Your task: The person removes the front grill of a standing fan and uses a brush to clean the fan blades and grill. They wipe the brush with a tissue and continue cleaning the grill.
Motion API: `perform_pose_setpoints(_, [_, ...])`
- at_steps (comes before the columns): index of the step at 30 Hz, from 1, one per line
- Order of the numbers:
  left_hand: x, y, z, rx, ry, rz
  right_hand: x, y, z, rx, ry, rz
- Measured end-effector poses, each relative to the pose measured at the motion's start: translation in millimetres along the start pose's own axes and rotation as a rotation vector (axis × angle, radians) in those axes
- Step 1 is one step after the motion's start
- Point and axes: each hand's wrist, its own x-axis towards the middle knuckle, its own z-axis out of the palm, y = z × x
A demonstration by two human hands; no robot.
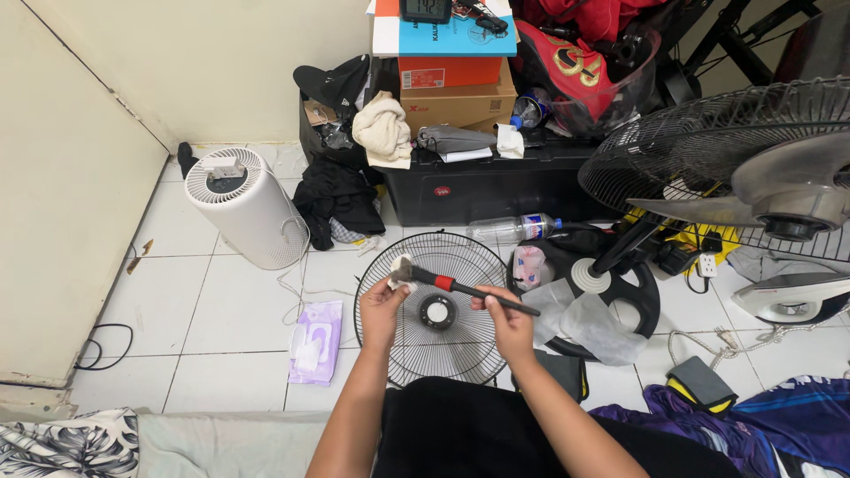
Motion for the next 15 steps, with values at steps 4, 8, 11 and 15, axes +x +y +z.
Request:
perform_pose_setpoints(4, [2,1,2,0.150,0.062,0.048,-5,-44,13,-0.293,-0.145,-0.254])
perform_pose_setpoints(8, [13,-9,-8,0.200,0.064,0.062,-3,-64,14,-0.399,-0.286,-0.414])
perform_pose_setpoints(11, [17,-17,-15,0.182,0.050,0.009,-7,-47,10,-0.274,-0.204,-0.331])
perform_pose_setpoints(15, [20,-29,-20,-0.020,0.013,-0.001,-8,4,-2,0.191,-0.018,0.041])
